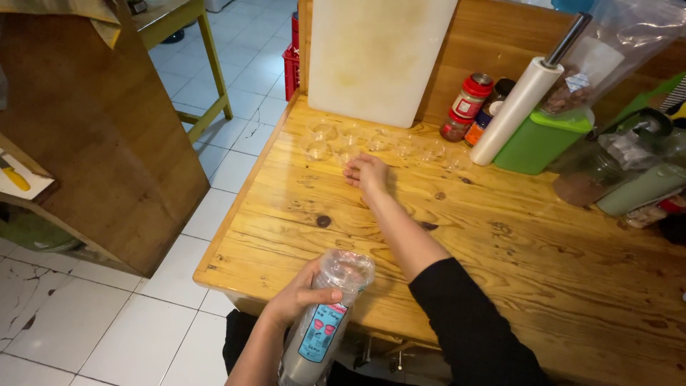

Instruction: The person is taking small clear plastic cups out of a plastic sleeve and arranging them in rows on a wooden table.

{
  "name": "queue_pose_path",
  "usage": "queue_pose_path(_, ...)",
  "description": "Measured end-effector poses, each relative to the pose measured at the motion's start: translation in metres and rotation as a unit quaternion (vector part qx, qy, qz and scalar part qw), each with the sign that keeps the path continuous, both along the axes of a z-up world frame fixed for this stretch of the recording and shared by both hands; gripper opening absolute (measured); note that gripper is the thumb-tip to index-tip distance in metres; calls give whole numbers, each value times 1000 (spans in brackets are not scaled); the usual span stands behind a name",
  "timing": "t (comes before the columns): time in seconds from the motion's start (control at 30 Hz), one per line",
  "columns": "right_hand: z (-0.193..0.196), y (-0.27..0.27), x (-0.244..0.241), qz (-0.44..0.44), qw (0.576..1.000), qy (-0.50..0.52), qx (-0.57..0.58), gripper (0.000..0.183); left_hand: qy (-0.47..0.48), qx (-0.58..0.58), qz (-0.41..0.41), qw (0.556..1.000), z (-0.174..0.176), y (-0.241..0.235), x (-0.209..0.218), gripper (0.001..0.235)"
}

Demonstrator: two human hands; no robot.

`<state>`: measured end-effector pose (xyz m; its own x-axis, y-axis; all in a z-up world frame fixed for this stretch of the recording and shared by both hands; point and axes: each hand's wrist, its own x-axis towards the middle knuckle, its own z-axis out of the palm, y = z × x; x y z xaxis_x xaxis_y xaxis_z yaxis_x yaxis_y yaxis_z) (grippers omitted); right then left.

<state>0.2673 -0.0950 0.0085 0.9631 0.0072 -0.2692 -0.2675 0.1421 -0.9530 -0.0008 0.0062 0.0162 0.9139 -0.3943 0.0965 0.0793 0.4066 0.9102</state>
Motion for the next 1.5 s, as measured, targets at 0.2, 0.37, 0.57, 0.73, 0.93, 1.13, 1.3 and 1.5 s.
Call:
queue_pose_path(0.2, -8, -34, -39, 140, 986, -93, -4, 12, 16, 3, 59, 998, 4, -9, -2, 66)
queue_pose_path(0.37, 42, -76, -115, 508, 812, -268, -105, 13, 5, -16, 57, 998, 2, -8, 2, 80)
queue_pose_path(0.57, 37, -81, -142, 507, 723, -446, -148, 29, -30, 22, 70, 997, -25, -5, 6, 94)
queue_pose_path(0.73, 32, -71, -145, 486, 736, -446, -148, 26, -37, 31, 80, 996, -37, -7, 8, 91)
queue_pose_path(0.93, 22, -67, -144, 509, 713, -474, -90, 20, -42, -16, 69, 997, -33, -6, 7, 95)
queue_pose_path(1.13, 18, -63, -140, 496, 697, -506, -111, 20, -61, 2, 60, 996, -40, -8, 6, 93)
queue_pose_path(1.3, 25, -66, -124, 548, 692, -451, -130, 7, -13, 19, 49, 999, -59, -1, 15, 97)
queue_pose_path(1.5, 37, -70, -116, 602, 671, -415, -123, 9, -27, 59, 9, 998, -82, 1, 17, 104)
